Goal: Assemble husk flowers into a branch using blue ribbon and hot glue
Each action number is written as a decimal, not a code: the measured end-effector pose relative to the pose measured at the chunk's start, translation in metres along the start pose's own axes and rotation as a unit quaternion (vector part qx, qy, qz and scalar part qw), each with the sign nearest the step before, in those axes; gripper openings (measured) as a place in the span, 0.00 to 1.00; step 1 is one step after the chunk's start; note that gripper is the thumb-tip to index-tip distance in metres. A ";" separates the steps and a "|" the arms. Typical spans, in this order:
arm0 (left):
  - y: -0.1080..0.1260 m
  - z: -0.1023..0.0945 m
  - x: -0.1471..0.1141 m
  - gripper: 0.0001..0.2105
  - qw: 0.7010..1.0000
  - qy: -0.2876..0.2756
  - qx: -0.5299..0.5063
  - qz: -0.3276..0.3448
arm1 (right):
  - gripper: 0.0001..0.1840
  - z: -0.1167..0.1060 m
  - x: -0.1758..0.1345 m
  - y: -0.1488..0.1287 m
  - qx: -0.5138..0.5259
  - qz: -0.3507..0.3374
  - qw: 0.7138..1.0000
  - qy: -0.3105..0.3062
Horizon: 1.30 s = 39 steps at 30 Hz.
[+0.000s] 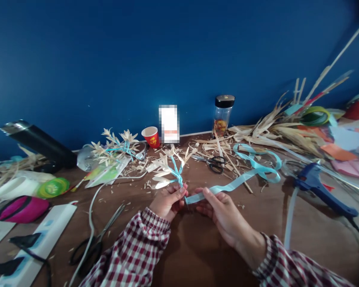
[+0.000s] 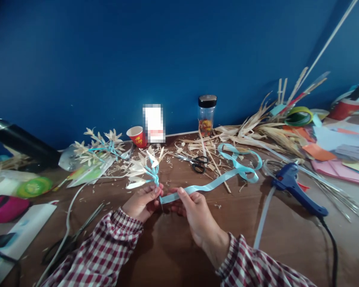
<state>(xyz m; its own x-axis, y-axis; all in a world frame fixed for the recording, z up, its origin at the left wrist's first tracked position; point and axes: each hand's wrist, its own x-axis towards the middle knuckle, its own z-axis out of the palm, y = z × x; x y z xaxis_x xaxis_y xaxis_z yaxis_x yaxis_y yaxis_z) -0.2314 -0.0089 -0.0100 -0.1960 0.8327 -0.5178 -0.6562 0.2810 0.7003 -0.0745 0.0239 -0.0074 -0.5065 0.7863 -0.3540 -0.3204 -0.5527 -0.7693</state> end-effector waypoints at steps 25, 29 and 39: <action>-0.004 -0.007 0.005 0.11 0.941 0.004 0.302 0.156 | 0.17 -0.004 -0.003 0.008 -0.176 -0.084 0.981 0.023; -0.005 -0.005 0.005 0.11 0.940 0.015 0.309 0.144 | 0.19 -0.004 -0.003 0.009 -0.171 -0.082 0.981 0.026; -0.006 -0.003 0.004 0.10 0.949 0.010 0.276 0.156 | 0.15 -0.002 -0.005 0.008 -0.188 -0.083 0.978 0.036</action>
<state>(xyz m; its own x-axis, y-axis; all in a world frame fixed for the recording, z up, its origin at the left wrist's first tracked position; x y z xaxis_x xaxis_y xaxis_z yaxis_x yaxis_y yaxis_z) -0.2302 -0.0083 -0.0176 -0.3348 0.9089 -0.2487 -0.0847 0.2339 0.9686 -0.0727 0.0162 -0.0127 -0.4111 0.8811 -0.2337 -0.0698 -0.2860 -0.9557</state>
